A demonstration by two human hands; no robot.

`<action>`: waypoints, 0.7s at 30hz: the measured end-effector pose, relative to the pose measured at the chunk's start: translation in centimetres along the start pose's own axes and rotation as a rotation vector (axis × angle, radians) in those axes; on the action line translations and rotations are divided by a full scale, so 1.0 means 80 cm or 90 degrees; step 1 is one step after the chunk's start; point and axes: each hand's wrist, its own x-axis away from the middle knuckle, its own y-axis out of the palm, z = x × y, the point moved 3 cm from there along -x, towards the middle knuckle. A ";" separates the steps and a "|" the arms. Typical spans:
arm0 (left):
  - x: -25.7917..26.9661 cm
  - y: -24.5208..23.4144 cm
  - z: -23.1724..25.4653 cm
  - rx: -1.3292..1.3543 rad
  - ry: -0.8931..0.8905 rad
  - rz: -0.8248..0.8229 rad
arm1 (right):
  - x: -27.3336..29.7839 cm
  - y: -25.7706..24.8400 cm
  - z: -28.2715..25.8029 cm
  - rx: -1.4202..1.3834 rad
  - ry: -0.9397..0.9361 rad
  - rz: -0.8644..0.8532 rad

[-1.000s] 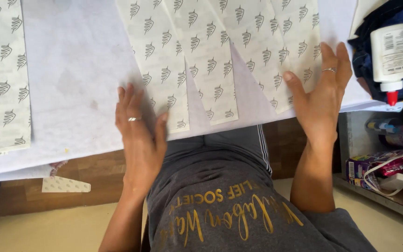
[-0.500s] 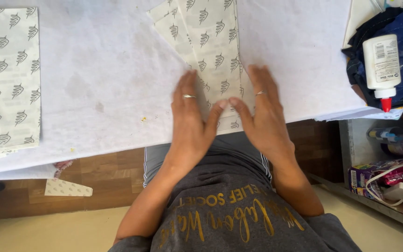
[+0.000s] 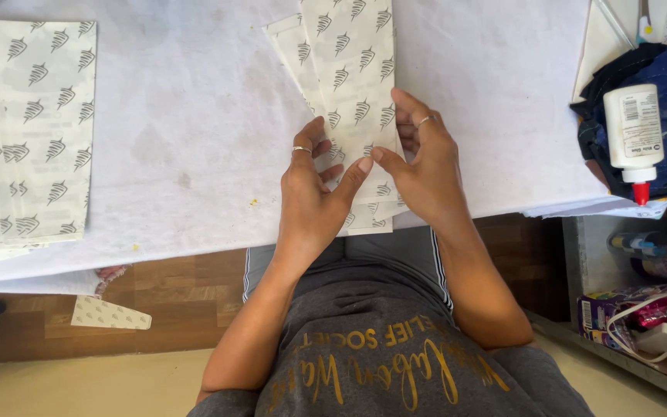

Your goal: The person organizes, glues, and stacks paper food wrappers by hand on a table, eventually bundling a large stack together for packaging.

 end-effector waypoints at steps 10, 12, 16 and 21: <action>-0.023 -0.034 -0.058 0.163 0.012 0.104 | 0.002 -0.018 -0.101 0.284 -0.282 -0.160; -0.032 -0.065 -0.058 0.145 0.075 0.172 | 0.004 -0.031 -0.102 0.285 -0.335 -0.180; -0.056 -0.111 -0.048 0.047 0.204 0.108 | 0.004 -0.049 -0.090 0.346 -0.331 -0.192; -0.083 -0.102 -0.035 0.038 0.196 -0.037 | -0.001 -0.071 -0.046 0.552 -0.369 -0.058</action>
